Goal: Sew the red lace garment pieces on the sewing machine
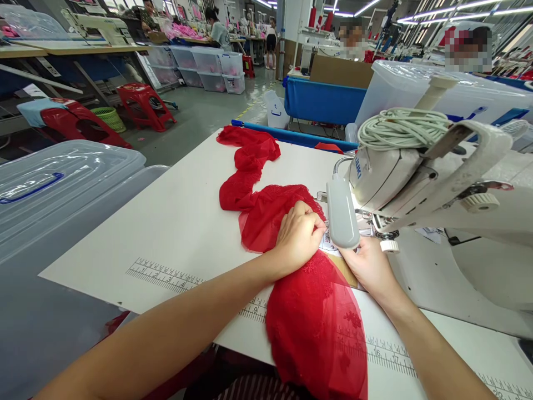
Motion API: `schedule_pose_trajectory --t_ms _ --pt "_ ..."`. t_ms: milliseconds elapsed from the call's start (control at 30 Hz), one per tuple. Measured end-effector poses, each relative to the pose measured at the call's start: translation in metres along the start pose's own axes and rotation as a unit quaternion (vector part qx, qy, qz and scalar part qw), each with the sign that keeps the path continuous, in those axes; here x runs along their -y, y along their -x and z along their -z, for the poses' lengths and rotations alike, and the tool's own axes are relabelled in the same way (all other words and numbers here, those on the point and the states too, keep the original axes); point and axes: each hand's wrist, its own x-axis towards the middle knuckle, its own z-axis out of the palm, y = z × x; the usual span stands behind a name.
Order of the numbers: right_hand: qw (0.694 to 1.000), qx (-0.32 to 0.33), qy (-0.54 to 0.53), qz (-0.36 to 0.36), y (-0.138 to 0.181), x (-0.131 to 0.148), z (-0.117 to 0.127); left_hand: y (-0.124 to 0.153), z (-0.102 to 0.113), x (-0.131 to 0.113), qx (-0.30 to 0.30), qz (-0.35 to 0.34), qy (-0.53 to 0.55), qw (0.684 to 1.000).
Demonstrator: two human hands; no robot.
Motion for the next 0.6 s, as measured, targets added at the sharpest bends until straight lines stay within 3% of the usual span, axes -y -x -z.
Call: schedule_pose_trajectory --t_ms 600 --pt "1.000 0.001 0.020 -0.013 -0.0017 0.0068 0.0012 -0.0005 -0.0014 0.0017 -0.006 -0.003 -0.005 1.000"
